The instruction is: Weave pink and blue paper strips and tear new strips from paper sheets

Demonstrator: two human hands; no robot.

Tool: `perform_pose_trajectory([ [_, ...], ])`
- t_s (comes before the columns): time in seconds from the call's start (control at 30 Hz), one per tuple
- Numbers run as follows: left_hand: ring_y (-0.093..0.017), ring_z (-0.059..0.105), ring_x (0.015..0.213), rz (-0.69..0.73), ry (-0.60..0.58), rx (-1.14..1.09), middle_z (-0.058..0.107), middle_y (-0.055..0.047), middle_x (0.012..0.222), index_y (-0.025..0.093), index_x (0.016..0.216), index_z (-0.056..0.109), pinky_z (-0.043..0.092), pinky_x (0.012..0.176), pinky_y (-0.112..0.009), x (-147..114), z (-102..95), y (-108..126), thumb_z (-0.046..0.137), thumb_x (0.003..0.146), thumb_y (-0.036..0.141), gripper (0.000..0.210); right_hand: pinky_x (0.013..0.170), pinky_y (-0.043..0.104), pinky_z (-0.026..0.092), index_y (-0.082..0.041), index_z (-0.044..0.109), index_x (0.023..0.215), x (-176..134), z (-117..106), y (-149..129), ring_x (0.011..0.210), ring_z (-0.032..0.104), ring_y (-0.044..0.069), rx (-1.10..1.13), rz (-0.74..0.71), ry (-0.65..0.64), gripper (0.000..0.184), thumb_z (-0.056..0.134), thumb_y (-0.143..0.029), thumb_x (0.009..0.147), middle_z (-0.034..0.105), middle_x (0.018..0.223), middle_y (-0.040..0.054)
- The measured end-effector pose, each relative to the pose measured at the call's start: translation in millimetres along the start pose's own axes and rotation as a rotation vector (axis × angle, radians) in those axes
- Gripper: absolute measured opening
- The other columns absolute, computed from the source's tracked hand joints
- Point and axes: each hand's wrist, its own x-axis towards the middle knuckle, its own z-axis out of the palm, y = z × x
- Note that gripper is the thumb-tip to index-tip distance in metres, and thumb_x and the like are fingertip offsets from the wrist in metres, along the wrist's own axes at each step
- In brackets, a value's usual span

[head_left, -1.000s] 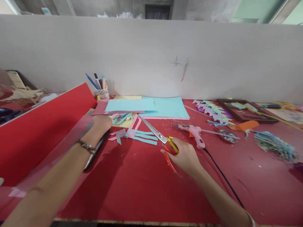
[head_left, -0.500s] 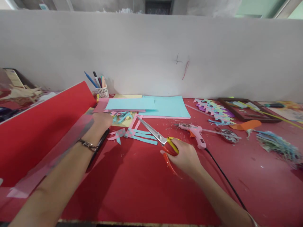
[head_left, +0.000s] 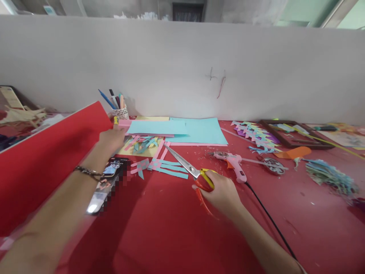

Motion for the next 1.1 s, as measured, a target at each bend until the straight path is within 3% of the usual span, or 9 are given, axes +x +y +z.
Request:
perform_pose_trajectory([
  [0.1, -0.028, 0.038, 0.117, 0.103, 0.071, 0.059, 0.036, -0.016, 0.132, 0.013, 0.126, 0.037, 0.032, 0.092, -0.042, 5.7, -2.0, 4.5, 0.033, 0.081, 0.013, 0.045, 0.048, 0.022, 0.034, -0.02, 0.06, 0.086, 0.2, 2.2, 2.5, 0.064, 0.061, 0.018, 0.004, -0.002, 0.016, 0.032, 0.055, -0.045, 0.067, 0.066, 0.07, 0.0027],
  [0.17, -0.025, 0.037, 0.117, 0.138, 0.095, 0.076, 0.04, -0.013, 0.131, 0.014, 0.125, 0.038, 0.027, 0.096, -0.038, 9.9, 1.7, 6.8, 0.031, 0.08, 0.009, 0.046, 0.052, 0.023, 0.038, -0.019, 0.059, 0.088, -0.3, 4.7, 4.4, 0.07, 0.062, 0.019, 0.013, -0.024, 0.04, 0.033, 0.056, -0.045, 0.067, 0.068, 0.077, 0.0041],
  [0.33, -0.023, 0.045, 0.108, 0.119, 0.125, 0.078, 0.05, -0.013, 0.122, 0.014, 0.117, 0.048, 0.031, 0.088, -0.035, 14.7, 10.4, 4.8, 0.028, 0.081, 0.01, 0.041, 0.056, 0.025, 0.041, -0.02, 0.06, 0.083, -2.0, 9.2, 4.8, 0.075, 0.063, 0.02, 0.022, -0.089, 0.109, 0.031, 0.054, -0.046, 0.068, 0.068, 0.08, 0.0058],
  [0.57, -0.024, 0.052, 0.097, 0.083, 0.148, 0.064, 0.062, -0.014, 0.101, 0.01, 0.094, 0.062, 0.033, 0.079, -0.033, 14.2, 2.4, 2.1, 0.035, 0.081, 0.017, 0.031, 0.052, 0.024, 0.04, -0.019, 0.059, 0.079, -0.7, 8.8, 5.3, 0.068, 0.063, 0.019, 0.011, -0.079, 0.137, 0.027, 0.055, -0.044, 0.069, 0.068, 0.074, 0.0043],
  [0.73, -0.024, 0.052, 0.095, 0.07, 0.18, 0.068, 0.061, -0.015, 0.099, 0.007, 0.093, 0.06, 0.035, 0.076, -0.032, 17.6, -11.9, 0.3, 0.029, 0.083, 0.014, 0.034, 0.05, 0.024, 0.039, -0.02, 0.059, 0.08, 0.7, 8.7, 7.6, 0.065, 0.063, 0.019, 0.014, -0.055, 0.161, 0.027, 0.053, -0.044, 0.071, 0.067, 0.072, 0.0038],
  [0.87, -0.025, 0.052, 0.095, 0.02, 0.207, 0.057, 0.06, -0.015, 0.101, 0.008, 0.099, 0.057, 0.039, 0.071, -0.031, 17.5, -29.7, -0.8, 0.024, 0.086, 0.024, 0.039, 0.05, 0.024, 0.038, -0.02, 0.059, 0.08, 0.9, 8.9, 6.9, 0.065, 0.063, 0.019, 0.006, -0.047, 0.143, 0.027, 0.053, -0.044, 0.07, 0.068, 0.073, 0.0039],
  [1.0, -0.023, 0.053, 0.096, -0.024, 0.234, 0.038, 0.059, -0.012, 0.106, 0.013, 0.105, 0.054, 0.041, 0.071, -0.029, 10.2, -51.2, -3.9, 0.024, 0.086, 0.028, 0.038, 0.052, 0.025, 0.039, -0.019, 0.059, 0.081, 1.0, 8.3, 6.1, 0.069, 0.064, 0.021, 0.003, -0.029, 0.117, 0.028, 0.051, -0.044, 0.071, 0.068, 0.077, 0.0048],
  [1.1, -0.024, 0.055, 0.092, -0.094, 0.256, 0.033, 0.06, -0.014, 0.103, 0.01, 0.102, 0.054, 0.042, 0.071, -0.032, 1.6, -66.1, -8.6, 0.024, 0.086, 0.028, 0.039, 0.054, 0.025, 0.04, -0.02, 0.06, 0.084, 1.2, 7.0, 6.0, 0.072, 0.064, 0.021, 0.016, -0.019, 0.095, 0.029, 0.052, -0.044, 0.071, 0.068, 0.08, 0.0049],
])
